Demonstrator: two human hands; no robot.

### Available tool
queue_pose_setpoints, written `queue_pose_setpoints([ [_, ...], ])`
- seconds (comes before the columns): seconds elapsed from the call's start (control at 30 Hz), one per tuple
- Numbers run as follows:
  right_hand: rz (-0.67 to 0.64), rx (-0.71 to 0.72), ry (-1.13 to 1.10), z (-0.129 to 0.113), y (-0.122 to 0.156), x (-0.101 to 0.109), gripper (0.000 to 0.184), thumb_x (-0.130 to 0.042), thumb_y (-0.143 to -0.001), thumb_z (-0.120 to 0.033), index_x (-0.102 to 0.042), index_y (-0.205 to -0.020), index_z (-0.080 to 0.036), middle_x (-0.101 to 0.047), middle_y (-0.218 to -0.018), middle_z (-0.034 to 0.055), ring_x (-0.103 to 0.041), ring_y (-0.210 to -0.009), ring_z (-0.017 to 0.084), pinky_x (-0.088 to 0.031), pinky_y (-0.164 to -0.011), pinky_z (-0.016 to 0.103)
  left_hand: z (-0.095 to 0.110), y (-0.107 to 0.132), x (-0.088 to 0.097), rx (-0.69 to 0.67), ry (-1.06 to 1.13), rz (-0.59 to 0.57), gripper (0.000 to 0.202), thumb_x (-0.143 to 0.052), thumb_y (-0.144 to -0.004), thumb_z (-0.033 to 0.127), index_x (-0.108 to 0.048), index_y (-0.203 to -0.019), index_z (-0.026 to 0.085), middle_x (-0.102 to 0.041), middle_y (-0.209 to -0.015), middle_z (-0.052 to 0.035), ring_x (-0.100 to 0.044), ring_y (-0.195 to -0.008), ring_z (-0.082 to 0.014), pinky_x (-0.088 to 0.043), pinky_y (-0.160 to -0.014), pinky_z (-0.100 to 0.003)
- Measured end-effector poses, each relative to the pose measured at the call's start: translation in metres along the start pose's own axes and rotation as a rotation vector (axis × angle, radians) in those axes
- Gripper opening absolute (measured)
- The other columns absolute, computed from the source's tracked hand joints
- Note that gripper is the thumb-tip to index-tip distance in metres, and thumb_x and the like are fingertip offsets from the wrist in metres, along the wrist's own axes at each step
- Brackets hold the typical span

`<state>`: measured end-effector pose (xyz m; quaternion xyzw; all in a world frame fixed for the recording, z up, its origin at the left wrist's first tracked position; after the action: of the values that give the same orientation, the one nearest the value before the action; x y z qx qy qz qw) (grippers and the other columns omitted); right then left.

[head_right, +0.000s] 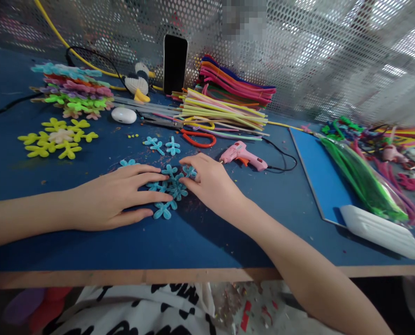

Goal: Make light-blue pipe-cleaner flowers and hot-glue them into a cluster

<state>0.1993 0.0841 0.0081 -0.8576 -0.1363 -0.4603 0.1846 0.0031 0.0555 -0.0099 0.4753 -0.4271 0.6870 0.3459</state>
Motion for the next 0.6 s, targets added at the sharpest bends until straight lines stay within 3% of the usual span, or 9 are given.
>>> queue_pose_setpoints([
  [0.17,0.050,0.051,0.016,-0.005,0.001,0.006,0.026,-0.062,-0.090,-0.017,-0.068,-0.115,-0.017,-0.068,-0.116,0.0112,-0.062,-0.065,0.013,-0.054,-0.070,0.031,0.000,-0.001,0.000,0.000,-0.001,-0.006,0.039,-0.052,-0.100,0.032,-0.060,-0.138,0.030,-0.056,-0.143,-0.0132,-0.048,-0.135,-0.0349,-0.044,-0.111,-0.056],
  [0.27,0.121,0.164,0.076,-0.015,0.003,0.020,0.030,-0.048,-0.090,-0.005,-0.074,-0.097,-0.017,-0.070,-0.104,0.0096,-0.067,-0.083,0.018,-0.053,-0.077,0.032,0.000,-0.001,0.000,-0.003,-0.015,-0.019,0.039,-0.050,-0.101,0.032,-0.059,-0.139,0.029,-0.055,-0.142,-0.0139,-0.048,-0.135,-0.0349,-0.044,-0.110,-0.055],
  [0.37,0.066,0.254,0.127,-0.018,0.006,0.024,0.039,-0.042,-0.086,0.000,-0.076,-0.083,-0.019,-0.071,-0.092,0.0068,-0.067,-0.084,0.018,-0.052,-0.077,0.032,0.000,-0.001,0.000,-0.004,-0.010,-0.018,0.039,-0.050,-0.101,0.032,-0.059,-0.138,0.030,-0.055,-0.141,-0.0137,-0.048,-0.133,-0.0349,-0.044,-0.109,-0.055],
  [0.6,-0.047,0.298,0.252,-0.005,0.008,0.011,0.045,-0.043,-0.082,0.000,-0.081,-0.096,-0.019,-0.072,-0.102,0.0092,-0.069,-0.088,0.020,-0.053,-0.079,0.034,0.001,-0.001,0.001,-0.008,-0.010,-0.010,0.038,-0.050,-0.101,0.031,-0.060,-0.138,0.029,-0.056,-0.141,-0.0137,-0.049,-0.132,-0.0343,-0.045,-0.109,-0.055],
])
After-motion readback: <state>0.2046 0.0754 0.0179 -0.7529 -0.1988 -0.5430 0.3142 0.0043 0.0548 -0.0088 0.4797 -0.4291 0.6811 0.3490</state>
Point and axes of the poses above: each hand's wrist, its own y-axis away from the middle knuckle, its own x-axis out of the back of the hand, z = x × y, the point moved 5 cm from there along -y, towards the middle knuckle
